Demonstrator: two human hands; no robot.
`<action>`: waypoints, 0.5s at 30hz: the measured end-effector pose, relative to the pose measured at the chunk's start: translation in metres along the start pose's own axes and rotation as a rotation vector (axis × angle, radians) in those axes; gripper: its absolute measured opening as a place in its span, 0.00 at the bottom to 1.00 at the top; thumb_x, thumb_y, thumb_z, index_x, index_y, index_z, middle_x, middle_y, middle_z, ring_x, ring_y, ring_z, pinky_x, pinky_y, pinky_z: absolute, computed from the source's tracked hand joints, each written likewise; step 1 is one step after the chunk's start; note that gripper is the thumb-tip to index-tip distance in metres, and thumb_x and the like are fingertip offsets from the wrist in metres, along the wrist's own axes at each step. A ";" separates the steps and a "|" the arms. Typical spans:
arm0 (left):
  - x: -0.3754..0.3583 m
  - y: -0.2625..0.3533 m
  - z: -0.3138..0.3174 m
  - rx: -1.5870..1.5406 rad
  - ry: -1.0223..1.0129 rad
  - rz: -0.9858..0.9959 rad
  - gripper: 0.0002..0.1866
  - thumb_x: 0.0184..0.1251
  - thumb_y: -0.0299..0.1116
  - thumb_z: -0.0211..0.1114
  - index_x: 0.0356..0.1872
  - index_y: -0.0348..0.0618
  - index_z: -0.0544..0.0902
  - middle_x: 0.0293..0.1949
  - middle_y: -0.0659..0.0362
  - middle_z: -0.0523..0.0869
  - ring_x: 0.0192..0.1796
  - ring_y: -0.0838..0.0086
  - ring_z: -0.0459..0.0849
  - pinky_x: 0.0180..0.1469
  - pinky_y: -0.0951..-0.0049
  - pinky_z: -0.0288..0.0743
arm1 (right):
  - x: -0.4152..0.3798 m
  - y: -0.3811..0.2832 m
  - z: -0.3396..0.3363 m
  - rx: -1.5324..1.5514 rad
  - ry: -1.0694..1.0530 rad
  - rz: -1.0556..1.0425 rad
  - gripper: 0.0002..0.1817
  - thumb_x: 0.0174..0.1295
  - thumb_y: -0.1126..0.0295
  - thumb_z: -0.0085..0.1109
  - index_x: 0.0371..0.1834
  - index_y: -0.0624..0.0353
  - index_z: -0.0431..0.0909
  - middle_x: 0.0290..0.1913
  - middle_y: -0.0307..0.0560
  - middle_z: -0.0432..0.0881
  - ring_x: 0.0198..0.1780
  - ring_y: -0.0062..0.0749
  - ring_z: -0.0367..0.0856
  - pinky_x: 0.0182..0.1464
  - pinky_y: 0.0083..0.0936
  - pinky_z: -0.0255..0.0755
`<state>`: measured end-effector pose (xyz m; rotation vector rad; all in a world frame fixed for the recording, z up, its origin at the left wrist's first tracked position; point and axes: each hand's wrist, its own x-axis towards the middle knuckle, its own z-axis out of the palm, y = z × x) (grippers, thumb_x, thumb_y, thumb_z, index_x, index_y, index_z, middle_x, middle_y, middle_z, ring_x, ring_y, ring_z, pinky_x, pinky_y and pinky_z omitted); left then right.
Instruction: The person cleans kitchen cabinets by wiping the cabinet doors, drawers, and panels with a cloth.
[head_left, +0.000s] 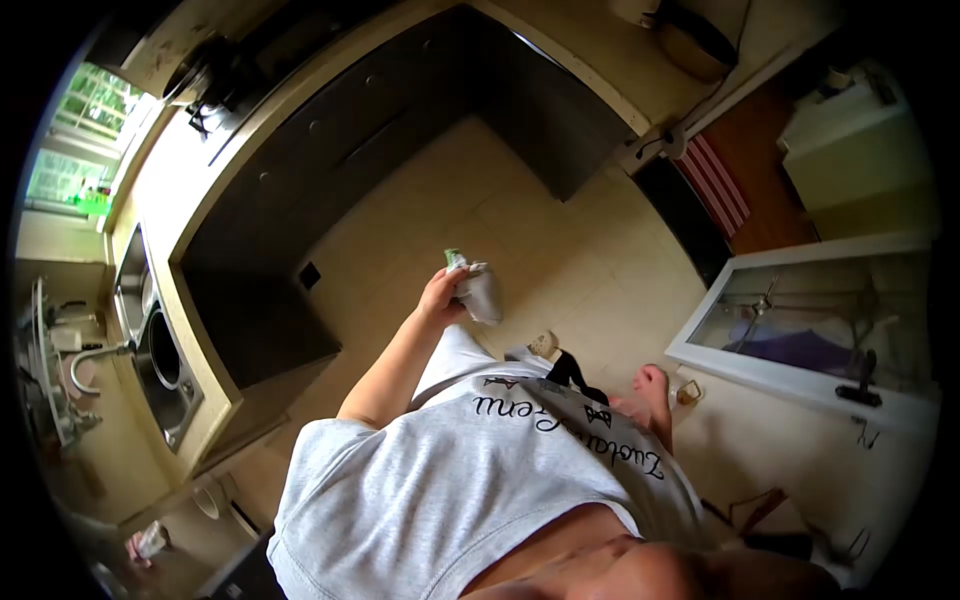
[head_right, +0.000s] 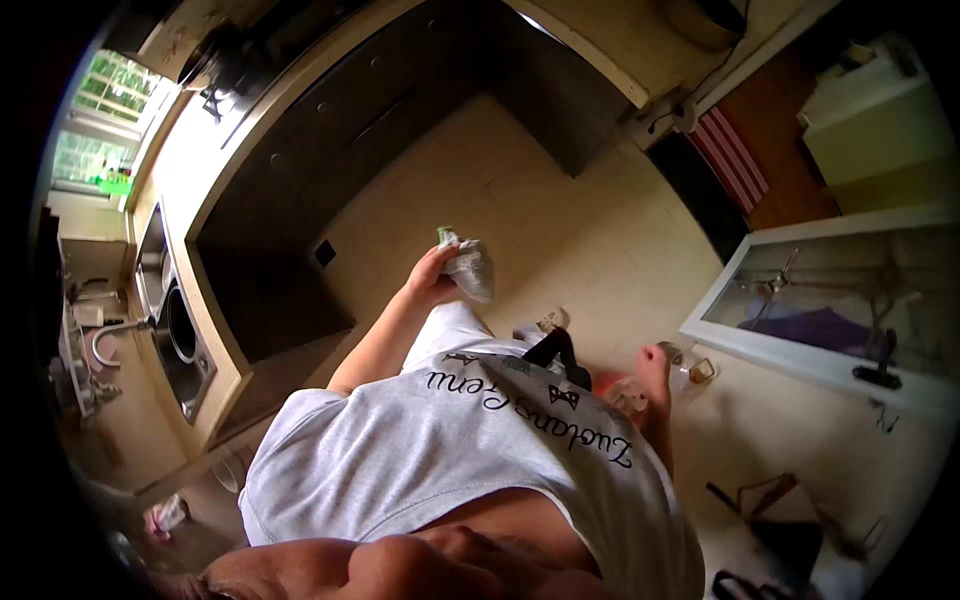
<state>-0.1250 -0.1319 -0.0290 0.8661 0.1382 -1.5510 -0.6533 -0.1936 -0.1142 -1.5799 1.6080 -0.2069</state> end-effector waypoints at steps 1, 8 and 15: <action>-0.009 -0.002 0.028 -0.006 -0.069 -0.031 0.12 0.66 0.30 0.56 0.49 0.38 0.75 0.44 0.53 0.82 0.46 0.64 0.82 0.51 0.59 0.77 | 0.025 -0.029 -0.015 0.058 -0.064 0.108 0.09 0.62 0.66 0.54 0.36 0.59 0.78 0.26 0.38 0.79 0.27 0.21 0.76 0.26 0.19 0.70; -0.003 -0.004 0.179 -0.008 -0.218 -0.013 0.14 0.63 0.28 0.61 0.48 0.38 0.73 0.43 0.56 0.81 0.45 0.70 0.82 0.50 0.66 0.78 | 0.105 -0.313 -0.034 0.859 -0.760 0.164 0.20 0.65 0.55 0.54 0.55 0.53 0.72 0.46 0.41 0.81 0.47 0.27 0.79 0.43 0.29 0.77; 0.050 -0.009 0.146 0.185 0.174 0.239 0.26 0.58 0.34 0.69 0.55 0.36 0.69 0.44 0.53 0.79 0.43 0.73 0.81 0.44 0.73 0.79 | 0.119 -0.380 0.024 0.747 -0.743 0.024 0.19 0.59 0.72 0.60 0.54 0.60 0.73 0.42 0.38 0.80 0.44 0.23 0.79 0.44 0.22 0.75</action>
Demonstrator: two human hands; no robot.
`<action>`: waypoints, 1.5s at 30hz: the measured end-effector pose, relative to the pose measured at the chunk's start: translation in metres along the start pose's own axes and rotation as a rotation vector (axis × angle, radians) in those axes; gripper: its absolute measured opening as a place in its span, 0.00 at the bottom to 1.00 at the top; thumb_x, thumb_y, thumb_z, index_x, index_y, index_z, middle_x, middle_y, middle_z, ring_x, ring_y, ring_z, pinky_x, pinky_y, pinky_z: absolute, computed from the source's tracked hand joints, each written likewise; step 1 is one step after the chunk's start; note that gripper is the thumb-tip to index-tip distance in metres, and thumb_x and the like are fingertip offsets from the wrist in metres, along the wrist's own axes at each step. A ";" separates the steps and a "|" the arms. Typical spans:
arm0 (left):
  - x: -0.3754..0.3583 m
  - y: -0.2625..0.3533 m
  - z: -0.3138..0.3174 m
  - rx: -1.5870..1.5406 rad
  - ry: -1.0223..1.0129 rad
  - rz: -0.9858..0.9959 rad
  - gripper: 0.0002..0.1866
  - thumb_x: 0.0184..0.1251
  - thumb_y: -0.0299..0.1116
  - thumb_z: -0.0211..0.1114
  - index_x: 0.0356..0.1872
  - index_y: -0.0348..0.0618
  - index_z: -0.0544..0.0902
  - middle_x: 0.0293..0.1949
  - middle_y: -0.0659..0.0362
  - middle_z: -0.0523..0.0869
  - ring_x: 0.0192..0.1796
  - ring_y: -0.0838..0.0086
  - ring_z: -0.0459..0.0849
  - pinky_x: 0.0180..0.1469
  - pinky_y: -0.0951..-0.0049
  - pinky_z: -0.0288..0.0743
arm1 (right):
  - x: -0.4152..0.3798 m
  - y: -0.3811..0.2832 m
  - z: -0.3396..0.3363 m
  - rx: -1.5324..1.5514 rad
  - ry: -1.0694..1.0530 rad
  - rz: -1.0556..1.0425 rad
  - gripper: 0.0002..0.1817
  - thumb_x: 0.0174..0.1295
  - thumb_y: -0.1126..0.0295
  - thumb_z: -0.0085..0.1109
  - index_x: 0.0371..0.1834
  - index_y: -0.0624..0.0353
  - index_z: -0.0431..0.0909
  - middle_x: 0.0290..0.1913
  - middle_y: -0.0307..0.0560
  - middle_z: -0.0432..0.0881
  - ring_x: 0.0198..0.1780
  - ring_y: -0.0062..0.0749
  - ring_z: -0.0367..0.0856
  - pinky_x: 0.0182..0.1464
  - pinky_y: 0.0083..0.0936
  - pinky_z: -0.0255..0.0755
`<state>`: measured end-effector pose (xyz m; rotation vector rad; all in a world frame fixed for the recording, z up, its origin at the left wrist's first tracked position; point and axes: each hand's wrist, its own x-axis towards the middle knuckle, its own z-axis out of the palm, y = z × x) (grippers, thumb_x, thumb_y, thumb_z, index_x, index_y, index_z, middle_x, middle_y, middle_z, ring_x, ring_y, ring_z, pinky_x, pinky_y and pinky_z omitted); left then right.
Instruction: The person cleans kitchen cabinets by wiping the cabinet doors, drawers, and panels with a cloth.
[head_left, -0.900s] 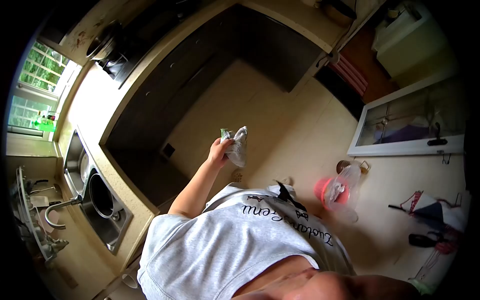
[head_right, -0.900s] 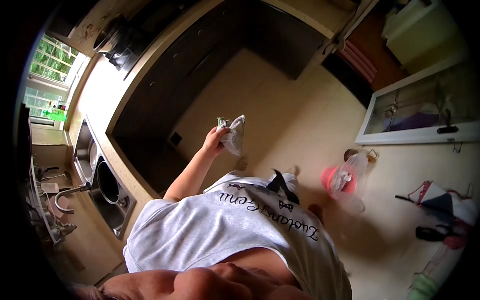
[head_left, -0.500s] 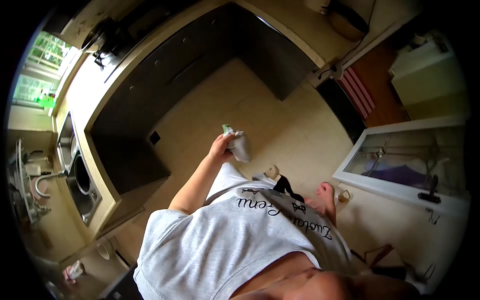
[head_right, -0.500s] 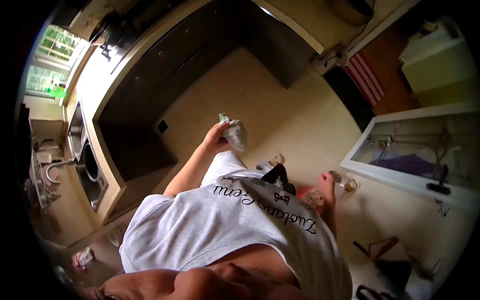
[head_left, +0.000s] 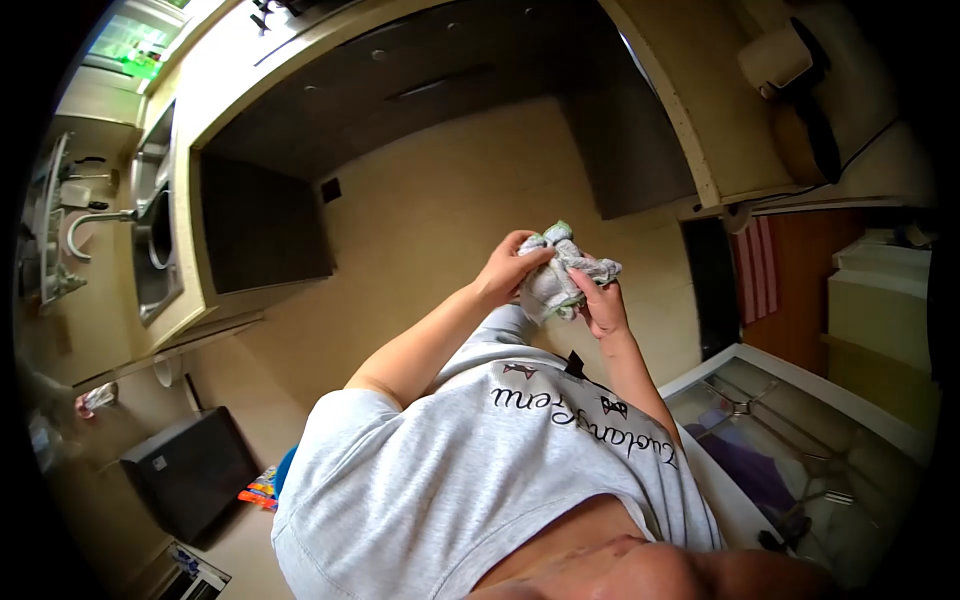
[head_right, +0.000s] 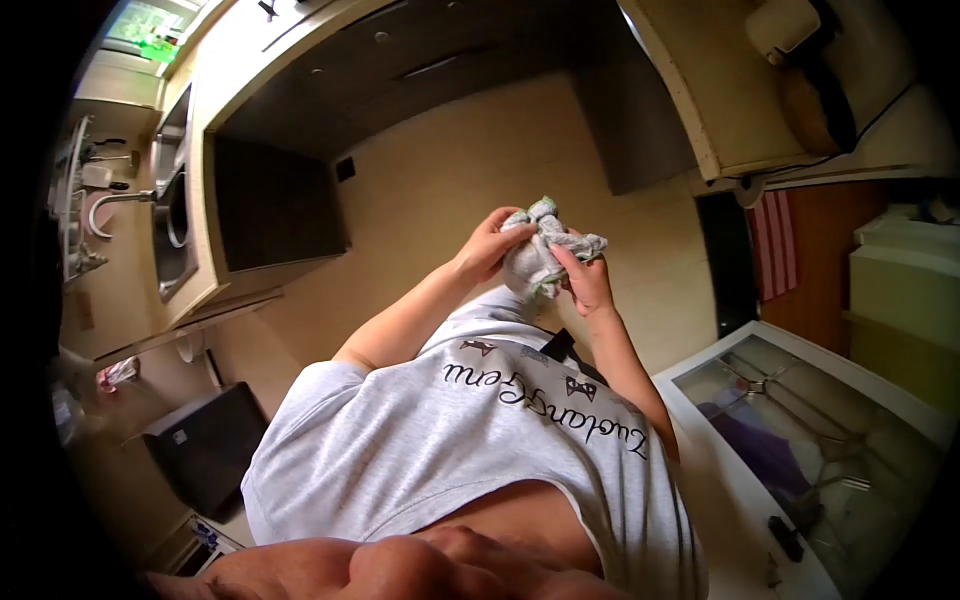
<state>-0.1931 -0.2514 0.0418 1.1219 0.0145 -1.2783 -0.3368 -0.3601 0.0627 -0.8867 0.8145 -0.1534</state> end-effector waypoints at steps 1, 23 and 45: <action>0.009 -0.002 0.008 0.002 0.072 0.056 0.28 0.57 0.35 0.70 0.55 0.36 0.68 0.46 0.53 0.78 0.45 0.73 0.80 0.44 0.73 0.78 | -0.001 -0.011 0.001 0.008 0.058 -0.063 0.19 0.59 0.73 0.59 0.54 0.61 0.73 0.43 0.39 0.80 0.44 0.21 0.78 0.47 0.19 0.73; 0.175 -0.010 0.102 -0.907 0.010 0.088 0.26 0.68 0.58 0.47 0.48 0.46 0.77 0.34 0.62 0.81 0.33 0.76 0.79 0.41 0.74 0.76 | 0.167 -0.272 -0.140 -1.105 0.448 -0.746 0.12 0.63 0.63 0.57 0.42 0.60 0.78 0.41 0.43 0.81 0.43 0.24 0.77 0.44 0.22 0.71; 0.331 -0.091 0.244 -0.012 0.574 0.750 0.30 0.54 0.38 0.61 0.59 0.39 0.68 0.57 0.43 0.68 0.60 0.48 0.65 0.63 0.55 0.58 | 0.219 -0.267 -0.183 -1.650 0.287 -0.926 0.11 0.66 0.64 0.49 0.37 0.62 0.69 0.35 0.46 0.70 0.38 0.35 0.67 0.42 0.30 0.64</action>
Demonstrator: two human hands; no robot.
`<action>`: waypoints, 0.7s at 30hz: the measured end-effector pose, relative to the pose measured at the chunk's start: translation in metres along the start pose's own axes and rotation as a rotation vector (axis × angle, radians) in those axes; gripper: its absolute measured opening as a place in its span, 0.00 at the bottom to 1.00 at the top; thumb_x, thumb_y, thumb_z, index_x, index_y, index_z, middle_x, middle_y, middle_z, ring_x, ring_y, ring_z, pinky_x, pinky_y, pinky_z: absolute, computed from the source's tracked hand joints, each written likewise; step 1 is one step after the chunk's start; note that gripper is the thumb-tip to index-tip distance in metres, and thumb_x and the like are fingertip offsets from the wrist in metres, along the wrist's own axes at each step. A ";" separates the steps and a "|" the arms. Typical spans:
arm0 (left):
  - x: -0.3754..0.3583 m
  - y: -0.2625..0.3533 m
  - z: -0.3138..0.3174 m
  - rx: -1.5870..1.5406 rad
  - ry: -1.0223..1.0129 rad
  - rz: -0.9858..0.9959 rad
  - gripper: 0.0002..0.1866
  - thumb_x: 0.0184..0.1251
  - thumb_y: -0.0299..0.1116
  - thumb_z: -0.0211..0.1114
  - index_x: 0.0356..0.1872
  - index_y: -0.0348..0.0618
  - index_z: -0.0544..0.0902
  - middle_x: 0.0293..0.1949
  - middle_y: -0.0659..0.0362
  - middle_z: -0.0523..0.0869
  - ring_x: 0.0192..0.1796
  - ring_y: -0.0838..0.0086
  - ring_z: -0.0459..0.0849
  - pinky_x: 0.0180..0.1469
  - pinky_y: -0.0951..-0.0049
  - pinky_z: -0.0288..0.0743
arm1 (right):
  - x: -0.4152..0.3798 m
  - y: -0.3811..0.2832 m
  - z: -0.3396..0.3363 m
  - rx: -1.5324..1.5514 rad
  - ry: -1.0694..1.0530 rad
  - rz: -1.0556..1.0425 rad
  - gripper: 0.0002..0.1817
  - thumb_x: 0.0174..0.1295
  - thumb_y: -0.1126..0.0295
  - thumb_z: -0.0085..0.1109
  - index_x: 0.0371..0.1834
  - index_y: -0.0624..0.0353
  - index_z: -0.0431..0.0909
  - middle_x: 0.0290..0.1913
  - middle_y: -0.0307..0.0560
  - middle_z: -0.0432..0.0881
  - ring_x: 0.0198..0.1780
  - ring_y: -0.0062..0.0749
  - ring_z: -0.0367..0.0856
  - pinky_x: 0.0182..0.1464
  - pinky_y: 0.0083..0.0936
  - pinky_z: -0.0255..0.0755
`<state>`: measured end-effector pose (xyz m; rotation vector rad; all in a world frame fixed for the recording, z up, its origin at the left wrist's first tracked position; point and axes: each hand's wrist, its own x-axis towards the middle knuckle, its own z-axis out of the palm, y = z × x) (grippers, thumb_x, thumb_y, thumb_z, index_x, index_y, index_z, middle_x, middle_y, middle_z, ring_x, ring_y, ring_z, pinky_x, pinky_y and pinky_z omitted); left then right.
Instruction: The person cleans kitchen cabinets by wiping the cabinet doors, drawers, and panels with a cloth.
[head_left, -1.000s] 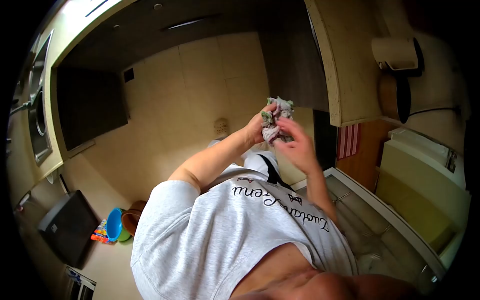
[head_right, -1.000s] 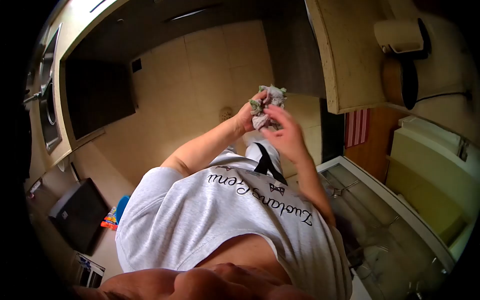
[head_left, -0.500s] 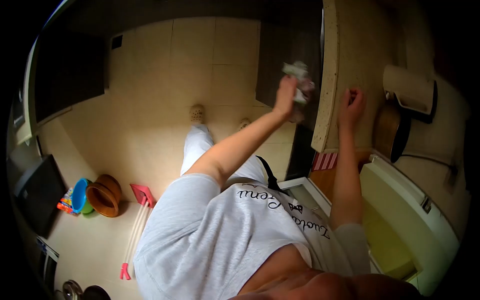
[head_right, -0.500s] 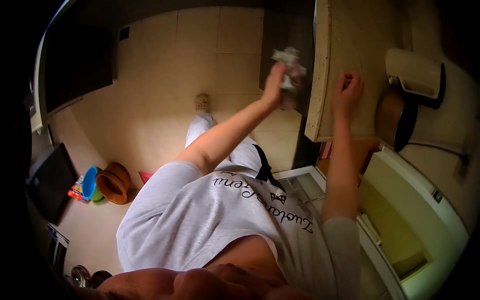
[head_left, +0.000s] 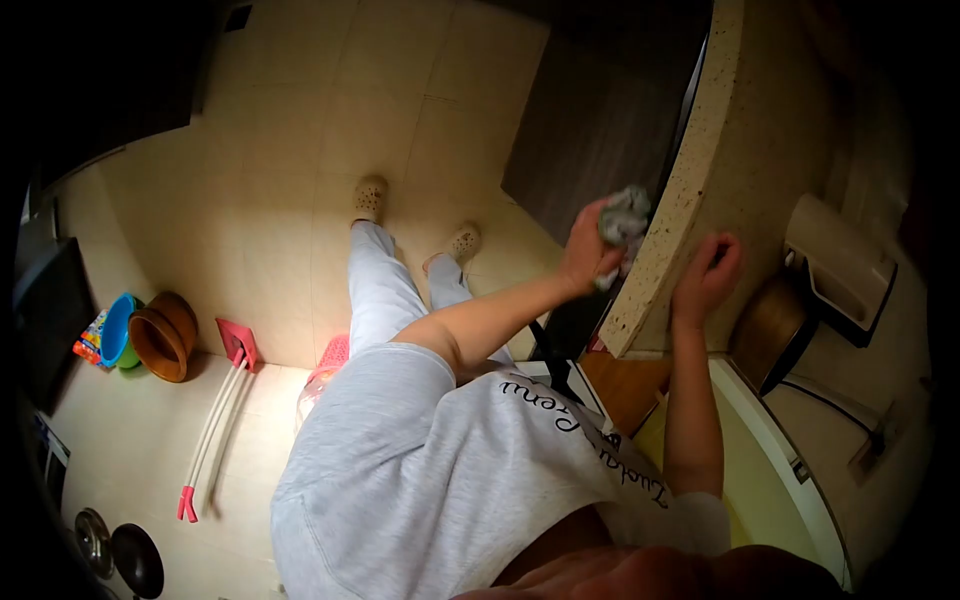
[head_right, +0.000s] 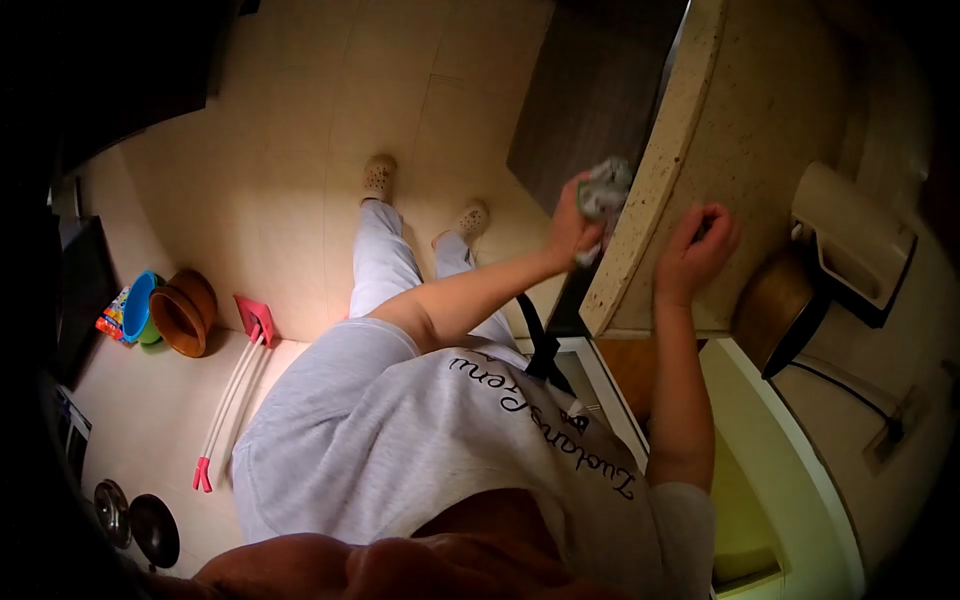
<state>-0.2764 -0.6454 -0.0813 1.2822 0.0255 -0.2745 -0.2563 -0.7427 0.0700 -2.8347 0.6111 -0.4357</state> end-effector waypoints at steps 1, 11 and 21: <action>0.010 -0.005 -0.003 0.098 0.038 -0.114 0.27 0.56 0.38 0.60 0.58 0.41 0.69 0.56 0.42 0.69 0.60 0.47 0.65 0.62 0.55 0.59 | -0.001 0.000 0.000 -0.019 -0.017 -0.018 0.10 0.66 0.65 0.48 0.36 0.62 0.69 0.35 0.46 0.69 0.38 0.35 0.66 0.42 0.30 0.63; -0.037 -0.002 -0.006 0.415 0.016 -0.193 0.19 0.61 0.37 0.55 0.52 0.40 0.75 0.62 0.42 0.61 0.61 0.47 0.60 0.64 0.55 0.55 | -0.001 -0.006 0.002 0.067 0.041 -0.021 0.09 0.65 0.67 0.49 0.35 0.63 0.69 0.34 0.46 0.69 0.39 0.35 0.66 0.42 0.31 0.63; 0.133 -0.006 0.019 0.410 0.035 0.173 0.15 0.61 0.36 0.57 0.44 0.36 0.77 0.57 0.38 0.65 0.57 0.43 0.63 0.59 0.51 0.57 | -0.003 -0.009 -0.003 0.022 0.017 -0.032 0.09 0.65 0.68 0.50 0.37 0.63 0.69 0.35 0.46 0.69 0.39 0.36 0.67 0.43 0.31 0.63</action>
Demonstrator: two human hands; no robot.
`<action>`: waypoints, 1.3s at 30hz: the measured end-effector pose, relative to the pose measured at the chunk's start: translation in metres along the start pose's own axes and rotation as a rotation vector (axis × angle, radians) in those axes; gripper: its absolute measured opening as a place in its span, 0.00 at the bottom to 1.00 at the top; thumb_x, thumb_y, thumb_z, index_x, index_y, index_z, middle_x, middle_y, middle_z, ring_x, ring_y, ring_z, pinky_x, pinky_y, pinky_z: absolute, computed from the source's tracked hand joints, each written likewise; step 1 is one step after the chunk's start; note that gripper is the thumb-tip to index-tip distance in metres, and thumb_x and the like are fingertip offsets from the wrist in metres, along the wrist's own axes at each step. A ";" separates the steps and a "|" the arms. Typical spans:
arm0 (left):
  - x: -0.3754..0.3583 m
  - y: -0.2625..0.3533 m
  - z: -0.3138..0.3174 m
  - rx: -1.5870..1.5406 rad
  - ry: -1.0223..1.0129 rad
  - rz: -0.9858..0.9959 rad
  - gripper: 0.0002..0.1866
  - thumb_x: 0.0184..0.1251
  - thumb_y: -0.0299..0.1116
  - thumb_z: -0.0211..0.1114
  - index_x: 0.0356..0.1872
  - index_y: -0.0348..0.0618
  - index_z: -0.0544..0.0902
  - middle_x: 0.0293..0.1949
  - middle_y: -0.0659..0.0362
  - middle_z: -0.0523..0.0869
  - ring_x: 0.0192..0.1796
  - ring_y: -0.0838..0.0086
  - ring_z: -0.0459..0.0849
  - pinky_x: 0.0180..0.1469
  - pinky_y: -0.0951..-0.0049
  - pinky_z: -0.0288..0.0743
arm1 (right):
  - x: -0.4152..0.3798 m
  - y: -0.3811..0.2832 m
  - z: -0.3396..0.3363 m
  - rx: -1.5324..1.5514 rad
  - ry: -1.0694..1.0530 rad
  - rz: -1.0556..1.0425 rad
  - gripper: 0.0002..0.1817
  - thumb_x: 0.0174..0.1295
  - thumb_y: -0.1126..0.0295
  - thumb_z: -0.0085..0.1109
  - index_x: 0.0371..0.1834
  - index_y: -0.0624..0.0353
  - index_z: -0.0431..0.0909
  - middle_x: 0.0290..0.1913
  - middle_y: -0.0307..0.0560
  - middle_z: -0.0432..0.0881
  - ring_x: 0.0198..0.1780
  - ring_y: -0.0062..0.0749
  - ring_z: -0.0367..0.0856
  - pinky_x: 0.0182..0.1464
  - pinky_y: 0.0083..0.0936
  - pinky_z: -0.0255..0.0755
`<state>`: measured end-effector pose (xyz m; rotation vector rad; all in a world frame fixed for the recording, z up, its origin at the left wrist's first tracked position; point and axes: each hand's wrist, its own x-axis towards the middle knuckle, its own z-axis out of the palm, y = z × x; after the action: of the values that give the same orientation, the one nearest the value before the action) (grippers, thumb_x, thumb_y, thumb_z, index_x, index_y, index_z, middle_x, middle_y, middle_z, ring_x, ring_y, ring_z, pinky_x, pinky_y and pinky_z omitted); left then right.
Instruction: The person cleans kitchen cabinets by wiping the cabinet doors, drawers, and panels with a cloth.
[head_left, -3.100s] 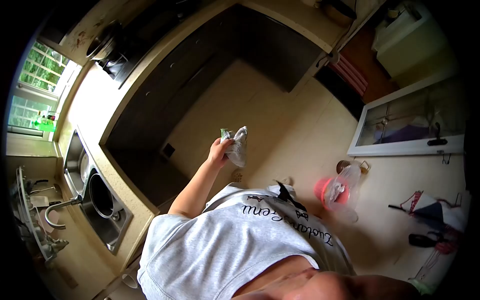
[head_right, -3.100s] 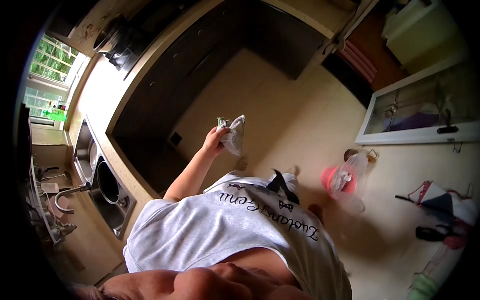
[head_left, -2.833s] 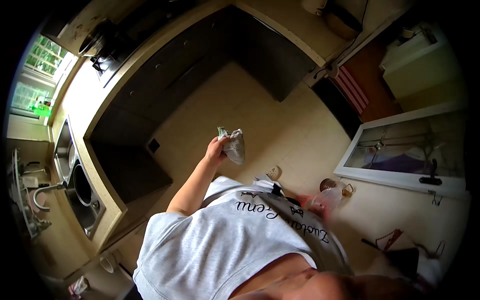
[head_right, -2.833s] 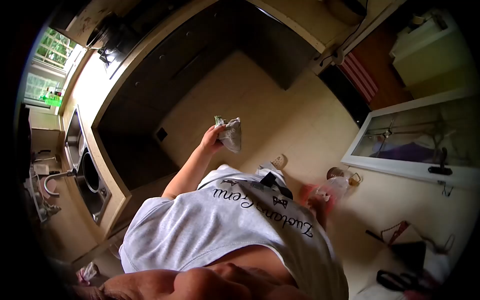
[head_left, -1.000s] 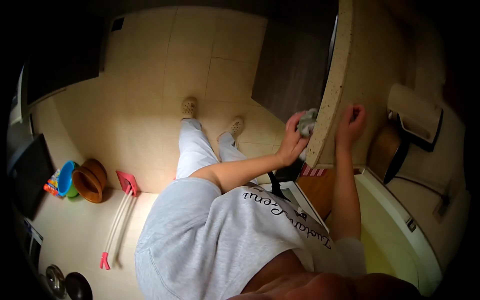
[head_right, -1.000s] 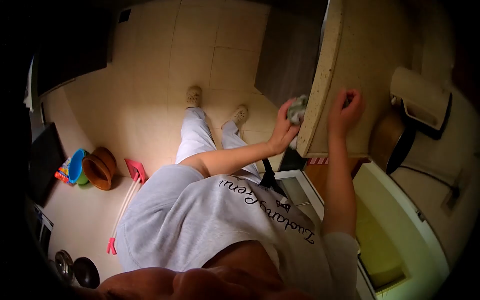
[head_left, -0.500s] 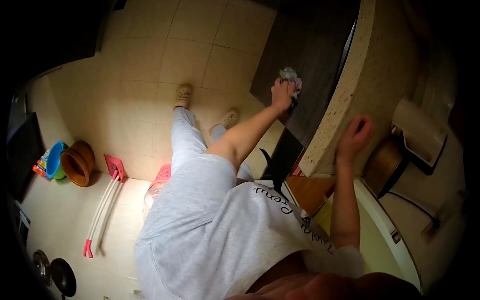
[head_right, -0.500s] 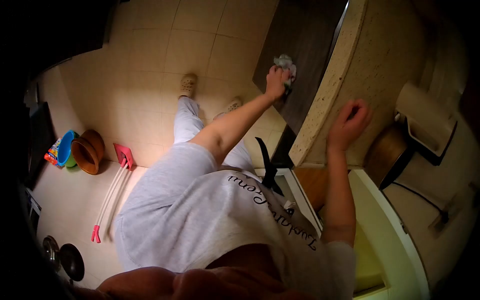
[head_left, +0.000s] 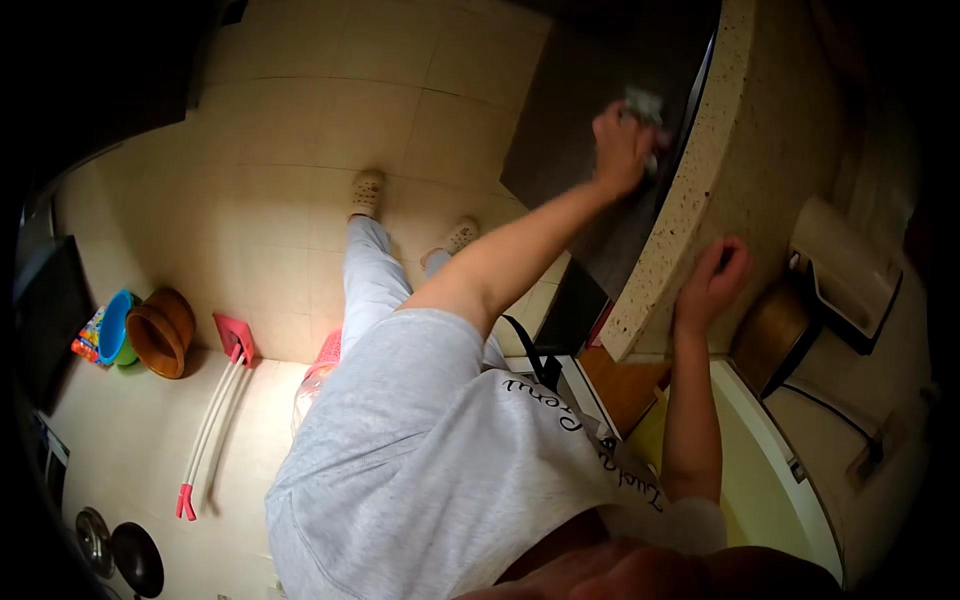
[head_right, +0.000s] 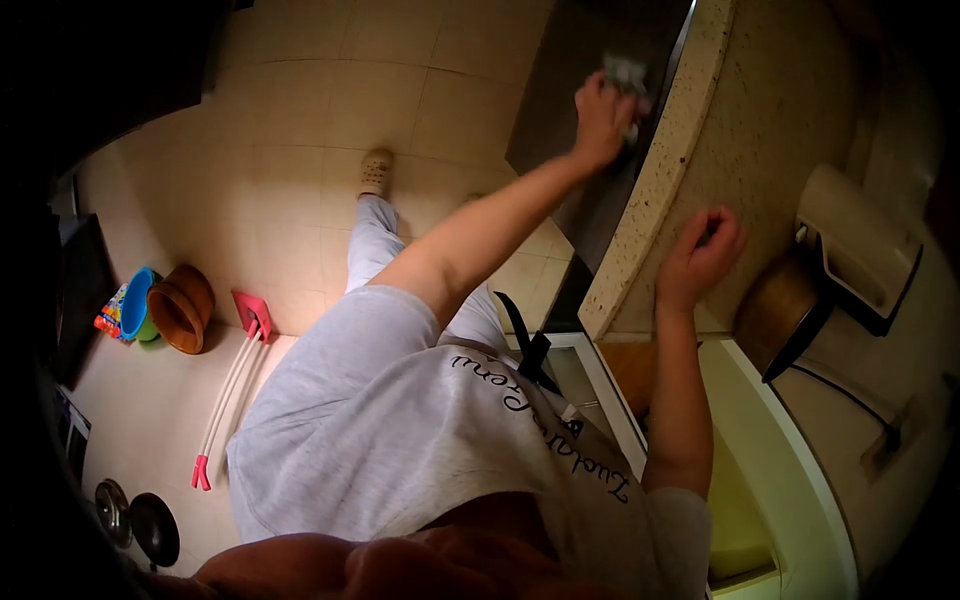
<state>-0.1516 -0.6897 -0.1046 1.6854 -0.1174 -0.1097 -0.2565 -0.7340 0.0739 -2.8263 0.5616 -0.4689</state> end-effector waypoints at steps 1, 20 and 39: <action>-0.001 -0.002 0.005 -0.005 0.001 0.002 0.15 0.61 0.36 0.57 0.44 0.36 0.77 0.57 0.38 0.65 0.57 0.43 0.63 0.59 0.51 0.57 | 0.002 0.000 0.000 0.003 -0.012 0.004 0.09 0.65 0.68 0.50 0.37 0.63 0.69 0.36 0.46 0.69 0.39 0.36 0.67 0.43 0.31 0.63; -0.125 0.018 -0.059 -0.052 -0.254 -0.023 0.21 0.57 0.29 0.59 0.54 0.44 0.73 0.59 0.44 0.64 0.57 0.45 0.62 0.61 0.55 0.55 | 0.004 -0.001 0.006 0.066 0.044 0.082 0.07 0.64 0.70 0.50 0.34 0.64 0.68 0.34 0.47 0.68 0.35 0.36 0.67 0.38 0.29 0.64; -0.128 0.002 -0.061 -0.281 -0.183 0.446 0.23 0.56 0.32 0.63 0.55 0.42 0.73 0.57 0.47 0.66 0.61 0.52 0.62 0.63 0.58 0.55 | -0.082 -0.027 -0.041 0.081 -0.004 -0.153 0.14 0.60 0.72 0.50 0.46 0.64 0.77 0.52 0.47 0.77 0.57 0.38 0.72 0.58 0.29 0.65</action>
<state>-0.2702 -0.6118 -0.0946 1.3326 -0.5840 0.0539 -0.3342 -0.6827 0.0976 -2.8033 0.3196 -0.5020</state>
